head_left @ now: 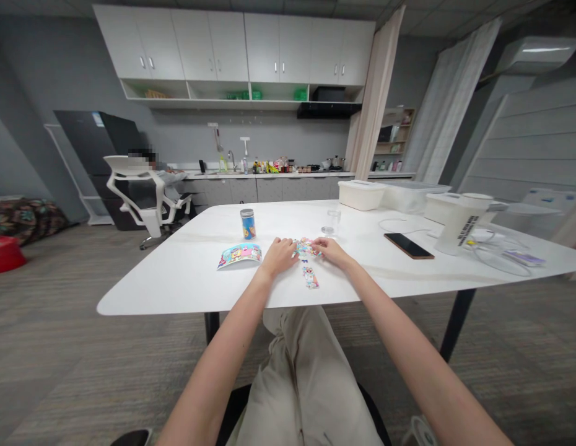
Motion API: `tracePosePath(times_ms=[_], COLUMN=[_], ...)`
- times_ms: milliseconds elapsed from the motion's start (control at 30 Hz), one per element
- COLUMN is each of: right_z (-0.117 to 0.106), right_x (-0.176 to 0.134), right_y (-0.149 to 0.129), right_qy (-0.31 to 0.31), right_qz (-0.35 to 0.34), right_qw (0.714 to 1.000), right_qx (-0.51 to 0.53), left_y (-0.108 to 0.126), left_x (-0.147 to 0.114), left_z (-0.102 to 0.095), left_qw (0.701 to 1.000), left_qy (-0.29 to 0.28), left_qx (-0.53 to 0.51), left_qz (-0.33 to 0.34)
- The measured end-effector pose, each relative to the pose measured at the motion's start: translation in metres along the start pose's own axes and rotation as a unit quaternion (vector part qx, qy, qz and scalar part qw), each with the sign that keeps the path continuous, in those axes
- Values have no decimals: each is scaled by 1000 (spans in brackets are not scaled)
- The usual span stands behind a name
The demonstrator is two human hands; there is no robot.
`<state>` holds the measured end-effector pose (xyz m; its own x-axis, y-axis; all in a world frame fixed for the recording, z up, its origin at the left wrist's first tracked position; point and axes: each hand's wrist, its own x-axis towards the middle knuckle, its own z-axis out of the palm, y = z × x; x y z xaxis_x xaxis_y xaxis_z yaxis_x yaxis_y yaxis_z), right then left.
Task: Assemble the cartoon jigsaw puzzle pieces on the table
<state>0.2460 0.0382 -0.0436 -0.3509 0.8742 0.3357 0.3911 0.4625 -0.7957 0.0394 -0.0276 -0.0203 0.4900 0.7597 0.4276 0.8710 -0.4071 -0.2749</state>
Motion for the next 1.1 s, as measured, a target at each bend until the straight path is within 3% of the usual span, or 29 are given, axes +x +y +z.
tracePosePath(times_ms=[233,367,733,1100], right_z=[-1,-4,-18,-20], right_x=[-6,-8,-1,0], right_y=[5,6,25,31], right_qy=[50,64,153,141], right_qz=[14,37,126,162], right_qw=[989,980,958,958], right_qx=[-141,-186,-209,-188], left_y=[-9,-13,-16,-8], left_x=[-6,-8,-9,-6], left_z=[1,3,10,8], left_qw=[987,981,982,989], left_qy=[-21,-31,-48,-74], left_qx=[28,32,40,48], left_qz=[-156,-191,-179,-118])
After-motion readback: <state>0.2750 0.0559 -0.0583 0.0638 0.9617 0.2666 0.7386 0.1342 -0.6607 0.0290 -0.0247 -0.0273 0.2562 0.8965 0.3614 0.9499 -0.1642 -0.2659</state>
